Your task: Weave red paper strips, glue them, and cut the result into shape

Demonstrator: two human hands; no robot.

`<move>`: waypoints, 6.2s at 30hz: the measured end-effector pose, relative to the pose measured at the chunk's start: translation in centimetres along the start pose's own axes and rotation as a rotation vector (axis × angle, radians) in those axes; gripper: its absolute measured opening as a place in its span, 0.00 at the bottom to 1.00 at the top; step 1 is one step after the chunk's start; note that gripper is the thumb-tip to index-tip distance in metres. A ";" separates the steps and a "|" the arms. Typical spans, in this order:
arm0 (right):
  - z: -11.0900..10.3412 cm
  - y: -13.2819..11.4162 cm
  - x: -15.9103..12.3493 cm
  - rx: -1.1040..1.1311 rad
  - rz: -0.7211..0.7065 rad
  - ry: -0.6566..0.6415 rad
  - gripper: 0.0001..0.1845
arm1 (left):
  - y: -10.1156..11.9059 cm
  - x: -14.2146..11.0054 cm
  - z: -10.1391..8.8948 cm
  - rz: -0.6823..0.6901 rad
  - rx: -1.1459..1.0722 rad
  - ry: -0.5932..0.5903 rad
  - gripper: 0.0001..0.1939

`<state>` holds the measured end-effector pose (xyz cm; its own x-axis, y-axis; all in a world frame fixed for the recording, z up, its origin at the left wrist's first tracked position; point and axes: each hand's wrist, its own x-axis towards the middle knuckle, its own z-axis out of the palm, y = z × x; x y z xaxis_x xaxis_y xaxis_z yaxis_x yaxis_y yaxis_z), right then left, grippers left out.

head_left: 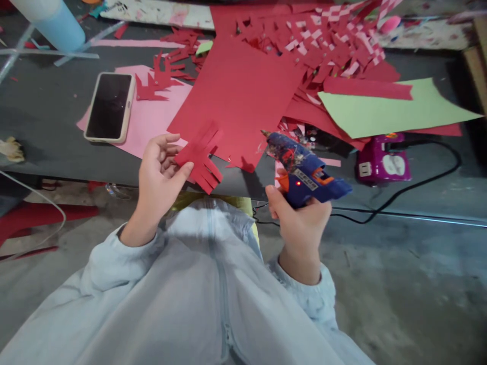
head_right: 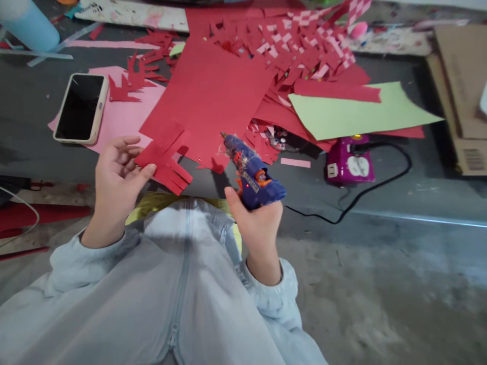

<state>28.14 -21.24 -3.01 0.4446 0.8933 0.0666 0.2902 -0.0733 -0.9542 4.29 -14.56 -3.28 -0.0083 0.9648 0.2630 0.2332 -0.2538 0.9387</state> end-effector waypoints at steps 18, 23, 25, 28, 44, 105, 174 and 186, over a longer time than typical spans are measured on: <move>4.0 -3.4 0.9 0.372 0.163 -0.238 0.27 | 4.5 -2.1 1.5 -0.218 -0.271 -0.184 0.24; 3.8 -3.5 1.1 0.329 0.176 -0.192 0.21 | 4.3 -2.1 1.2 -0.206 -0.242 -0.192 0.24; 3.5 -3.5 1.2 0.338 0.181 -0.173 0.17 | 4.2 -1.9 0.8 -0.215 -0.262 -0.164 0.24; 3.0 -3.4 1.4 0.344 0.175 -0.159 0.17 | 4.0 -1.4 -0.3 -0.260 -0.267 -0.121 0.25; 1.6 -1.4 0.2 -0.055 0.043 -0.103 0.15 | 0.9 6.3 -4.1 0.178 0.766 -0.363 0.22; 0.8 -1.6 -1.1 -0.636 -1.191 -0.395 0.22 | 6.6 -5.0 -1.8 0.274 0.370 -0.323 0.23; 1.7 -0.9 -0.5 0.624 0.280 -0.502 0.14 | 1.0 -1.4 -1.7 0.377 1.087 -0.389 0.18; 1.8 -1.2 -0.7 0.558 0.315 -0.451 0.13 | 1.0 -1.4 -1.7 0.339 1.073 -0.402 0.21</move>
<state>25.96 -20.96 -2.44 0.0134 0.9701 -0.2425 -0.3149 -0.2261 -0.9218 2.85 -16.24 -2.34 0.4709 0.8608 0.1932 0.8595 -0.4970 0.1196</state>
